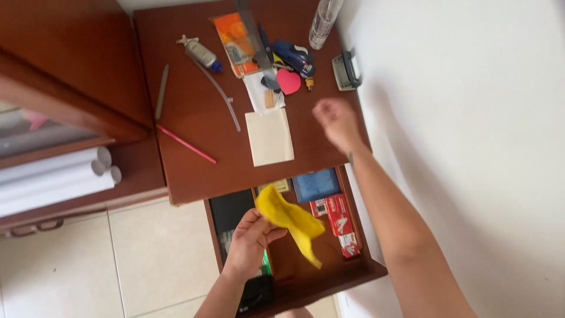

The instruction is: Cleaning office supplies and organizing them inside a desk drawer.

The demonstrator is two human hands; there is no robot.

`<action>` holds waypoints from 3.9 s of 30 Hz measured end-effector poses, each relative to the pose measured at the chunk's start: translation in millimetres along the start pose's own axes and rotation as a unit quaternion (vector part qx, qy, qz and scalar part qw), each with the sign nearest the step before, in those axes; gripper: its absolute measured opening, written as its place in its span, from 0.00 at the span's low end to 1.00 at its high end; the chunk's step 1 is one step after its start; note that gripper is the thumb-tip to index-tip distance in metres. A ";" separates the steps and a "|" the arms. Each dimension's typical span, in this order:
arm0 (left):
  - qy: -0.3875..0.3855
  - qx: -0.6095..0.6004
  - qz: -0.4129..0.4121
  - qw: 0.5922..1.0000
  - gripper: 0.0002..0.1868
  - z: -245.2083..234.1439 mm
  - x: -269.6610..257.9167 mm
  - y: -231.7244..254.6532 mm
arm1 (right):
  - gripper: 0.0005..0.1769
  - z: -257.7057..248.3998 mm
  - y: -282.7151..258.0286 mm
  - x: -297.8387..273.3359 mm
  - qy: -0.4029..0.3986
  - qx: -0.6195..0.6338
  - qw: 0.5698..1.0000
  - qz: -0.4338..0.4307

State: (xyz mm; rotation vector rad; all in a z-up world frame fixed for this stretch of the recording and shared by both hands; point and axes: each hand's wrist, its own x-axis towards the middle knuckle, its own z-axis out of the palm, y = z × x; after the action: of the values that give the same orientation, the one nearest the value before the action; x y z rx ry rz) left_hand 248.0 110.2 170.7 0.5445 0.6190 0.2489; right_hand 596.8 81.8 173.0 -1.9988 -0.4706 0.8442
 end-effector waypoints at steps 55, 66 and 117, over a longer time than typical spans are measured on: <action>-0.103 0.007 0.110 0.989 0.19 119.9 -164.1 -51.4 | 0.36 16.4 11.2 -421.6 -0.100 0.242 0.912 -0.316; -0.006 0.037 0.017 0.999 0.17 130.5 -163.9 -26.8 | 0.14 5.7 32.7 -400.1 -0.025 0.449 0.876 -0.173; -0.043 -0.087 0.077 0.992 0.29 183.0 -176.4 -1.1 | 0.15 -45.7 -25.9 -430.1 0.037 0.413 0.903 -0.111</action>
State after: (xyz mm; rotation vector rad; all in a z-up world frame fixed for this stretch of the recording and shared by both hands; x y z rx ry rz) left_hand 220.0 -31.8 379.6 0.4327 0.4660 0.4192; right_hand 330.2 -193.2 375.6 -1.1593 -0.2241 0.6643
